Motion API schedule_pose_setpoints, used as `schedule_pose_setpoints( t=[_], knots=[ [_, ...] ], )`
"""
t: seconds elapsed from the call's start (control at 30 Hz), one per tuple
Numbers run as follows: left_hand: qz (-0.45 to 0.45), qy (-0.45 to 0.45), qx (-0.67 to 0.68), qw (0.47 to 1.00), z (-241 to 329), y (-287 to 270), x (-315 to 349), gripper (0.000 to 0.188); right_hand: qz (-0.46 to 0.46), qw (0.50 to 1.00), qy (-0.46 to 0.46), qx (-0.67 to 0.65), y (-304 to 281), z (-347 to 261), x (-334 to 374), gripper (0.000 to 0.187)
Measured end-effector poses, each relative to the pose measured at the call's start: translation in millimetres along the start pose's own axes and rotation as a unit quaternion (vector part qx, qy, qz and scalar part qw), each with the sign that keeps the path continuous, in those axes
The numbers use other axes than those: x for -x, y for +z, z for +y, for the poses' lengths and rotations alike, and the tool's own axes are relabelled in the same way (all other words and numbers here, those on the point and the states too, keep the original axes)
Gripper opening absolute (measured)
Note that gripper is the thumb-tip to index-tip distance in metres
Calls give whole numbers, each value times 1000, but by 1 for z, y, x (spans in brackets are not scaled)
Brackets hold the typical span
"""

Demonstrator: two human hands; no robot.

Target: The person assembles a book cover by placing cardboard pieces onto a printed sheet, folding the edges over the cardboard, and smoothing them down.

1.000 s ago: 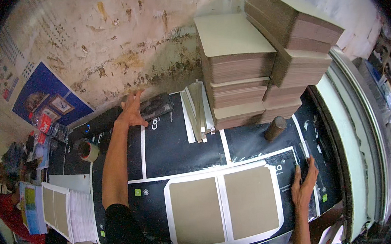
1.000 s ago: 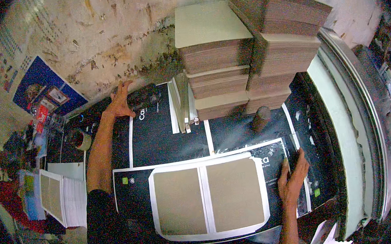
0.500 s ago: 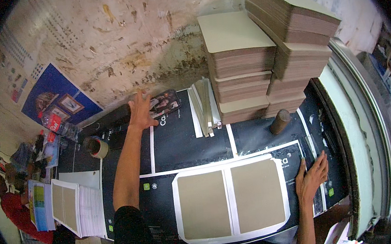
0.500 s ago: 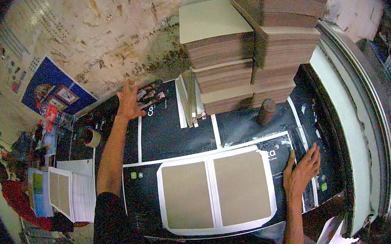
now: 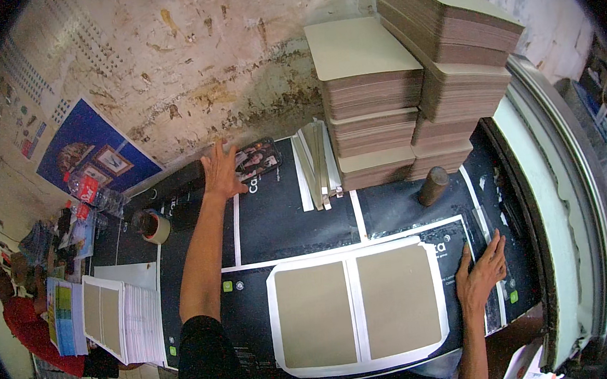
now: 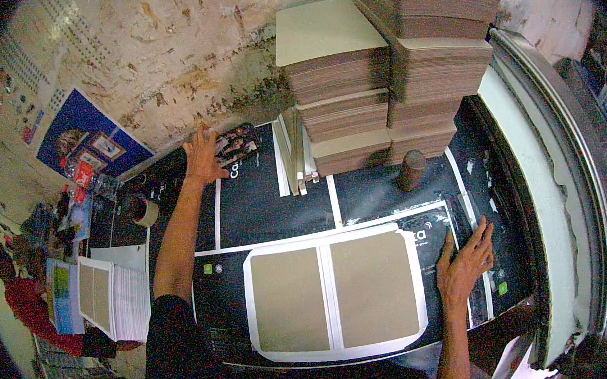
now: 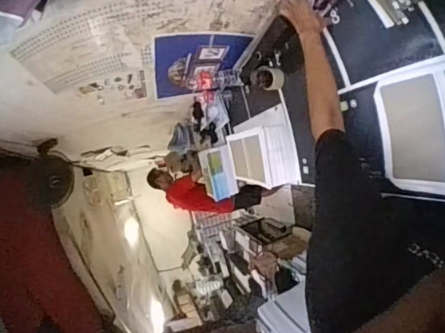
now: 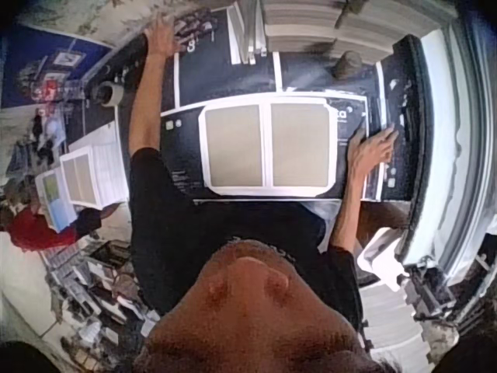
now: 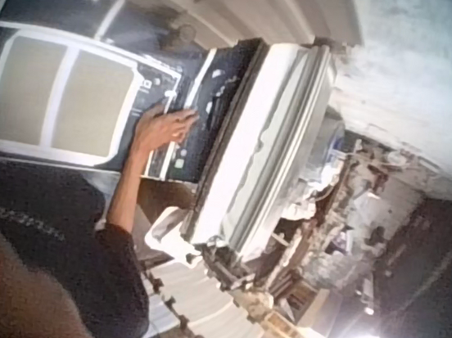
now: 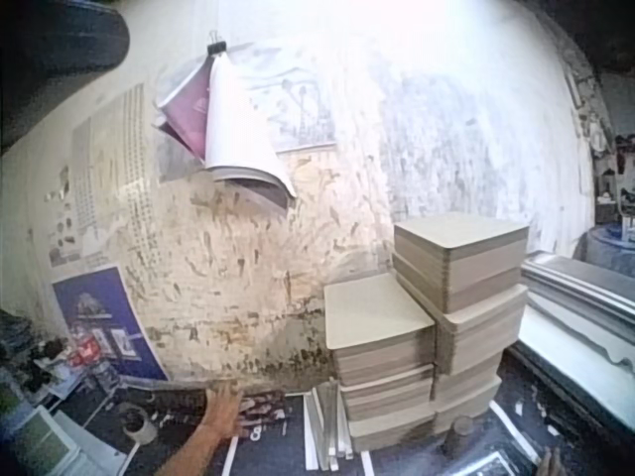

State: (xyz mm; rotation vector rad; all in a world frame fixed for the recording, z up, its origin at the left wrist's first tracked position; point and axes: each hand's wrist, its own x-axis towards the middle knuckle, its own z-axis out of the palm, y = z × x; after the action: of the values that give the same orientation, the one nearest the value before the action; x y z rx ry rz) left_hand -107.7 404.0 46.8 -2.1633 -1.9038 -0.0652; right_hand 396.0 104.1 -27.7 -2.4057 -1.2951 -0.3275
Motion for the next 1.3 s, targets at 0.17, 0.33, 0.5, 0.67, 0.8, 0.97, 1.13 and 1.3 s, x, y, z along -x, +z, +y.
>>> schedule_pose_setpoints(
  t=[0.17, 0.33, 0.5, 0.67, 0.8, 0.97, 1.13, 1.3],
  knots=[
    [5, -20, -17, 1000, 2, 5, 2, 115, 9, 1000, -8, -11, 3, 2, 0, 76],
    [13, -25, -2, 1000, 11, 0, 4, 116, 38, 987, -83, -136, -9, -5, 2, 69],
    [17, -39, -12, 999, 12, 2, 7, 118, -174, 869, -296, -357, -50, -104, 16, 65],
    [15, -62, -9, 998, 15, 1, 10, 118, -218, 774, -477, -355, -10, -246, 11, 81],
    [38, -62, -18, 997, 2, 7, 17, 112, -113, 762, -505, -388, 49, -343, 7, 83],
    [37, -44, 36, 998, 16, 16, 4, 110, -72, 806, -490, -324, 92, -388, -15, 83],
    [23, -63, 23, 997, 18, 6, 14, 105, -94, 810, -488, -313, 103, -398, -9, 83],
    [16, -60, 27, 998, 15, 2, 14, 98, -95, 811, -487, -309, 98, -400, -9, 83]
  ],
)
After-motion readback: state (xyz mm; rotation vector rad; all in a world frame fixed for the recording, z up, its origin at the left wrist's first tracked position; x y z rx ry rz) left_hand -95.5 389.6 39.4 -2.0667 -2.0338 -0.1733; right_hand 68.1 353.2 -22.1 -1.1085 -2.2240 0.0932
